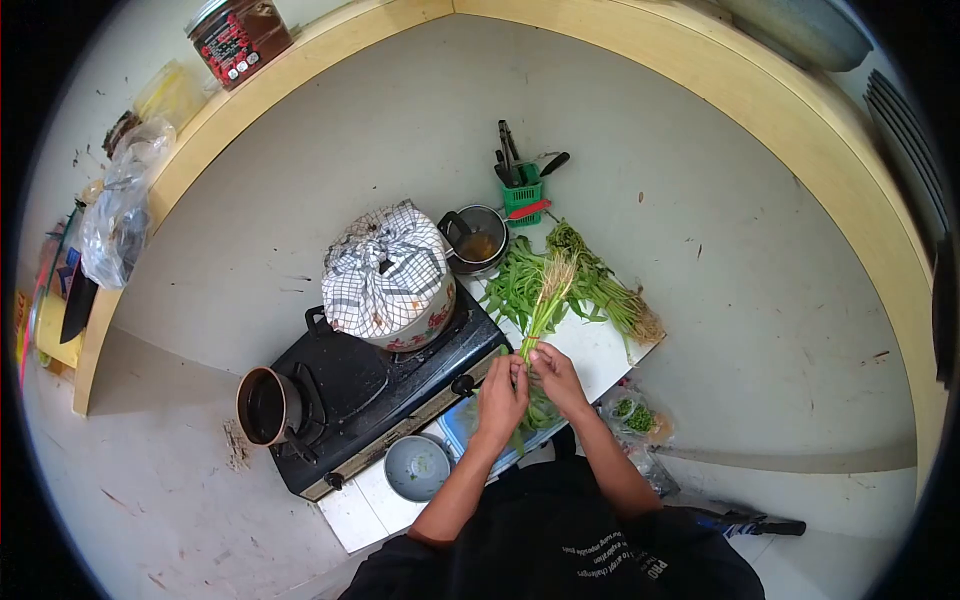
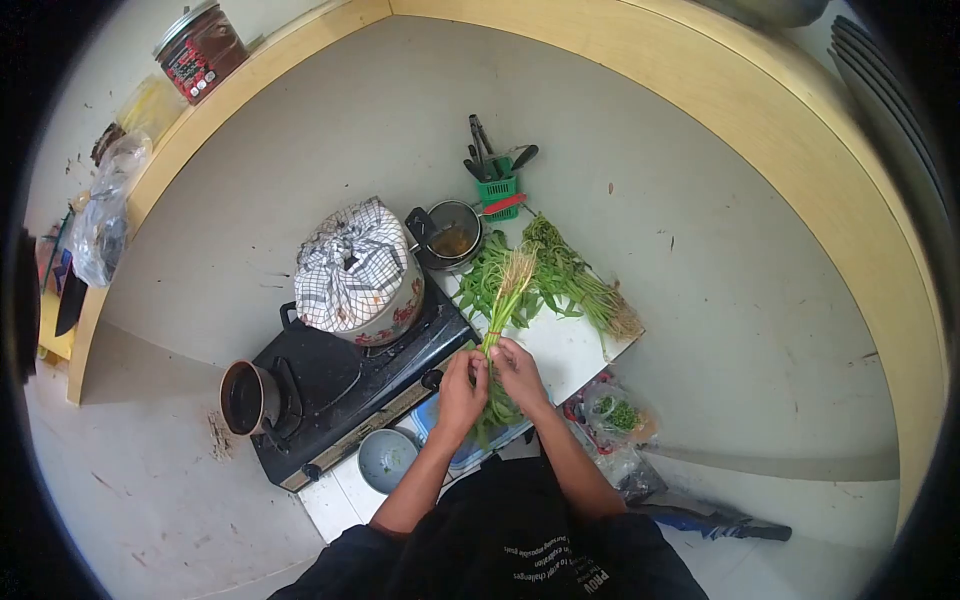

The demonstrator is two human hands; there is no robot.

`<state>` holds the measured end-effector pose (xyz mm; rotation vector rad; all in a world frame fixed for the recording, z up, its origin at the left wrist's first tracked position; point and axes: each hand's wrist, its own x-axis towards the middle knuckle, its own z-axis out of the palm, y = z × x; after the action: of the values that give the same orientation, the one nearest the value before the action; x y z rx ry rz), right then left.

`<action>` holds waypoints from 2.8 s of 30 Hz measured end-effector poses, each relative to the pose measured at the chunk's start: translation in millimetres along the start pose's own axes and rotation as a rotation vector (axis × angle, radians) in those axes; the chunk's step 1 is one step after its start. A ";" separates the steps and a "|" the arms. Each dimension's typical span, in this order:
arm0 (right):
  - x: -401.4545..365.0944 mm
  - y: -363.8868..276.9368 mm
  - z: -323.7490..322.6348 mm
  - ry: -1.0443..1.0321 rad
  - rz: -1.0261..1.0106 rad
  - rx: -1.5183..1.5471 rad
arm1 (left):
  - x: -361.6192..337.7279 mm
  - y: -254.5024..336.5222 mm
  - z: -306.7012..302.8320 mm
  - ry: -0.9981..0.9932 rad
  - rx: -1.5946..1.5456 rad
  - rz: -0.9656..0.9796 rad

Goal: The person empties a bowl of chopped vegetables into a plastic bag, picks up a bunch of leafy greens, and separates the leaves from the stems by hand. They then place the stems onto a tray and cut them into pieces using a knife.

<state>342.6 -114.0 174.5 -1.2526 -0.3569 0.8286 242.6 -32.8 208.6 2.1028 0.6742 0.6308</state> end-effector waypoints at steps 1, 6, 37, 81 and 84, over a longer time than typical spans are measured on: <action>-1.9 1.6 -0.7 0.001 -0.009 -0.026 | 0.5 -1.9 -0.7 0.001 -0.003 -0.012; 2.0 20.1 -6.6 -0.008 -0.126 -0.175 | 7.0 3.5 -8.5 0.013 -0.052 0.091; -10.7 9.3 -34.0 0.040 0.077 -0.338 | 28.4 -29.1 43.2 0.022 -0.030 0.196; -8.4 42.3 -71.0 -0.128 0.113 -0.477 | 61.0 -76.0 15.3 -0.271 -0.158 -0.063; -12.4 21.5 -71.7 -0.198 0.142 -0.516 | 78.6 -68.5 8.8 -0.053 -0.200 -0.104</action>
<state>373.6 -170.7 134.8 -1.6917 -0.6778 1.0241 289.1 49.3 163.5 1.8810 0.6581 0.5589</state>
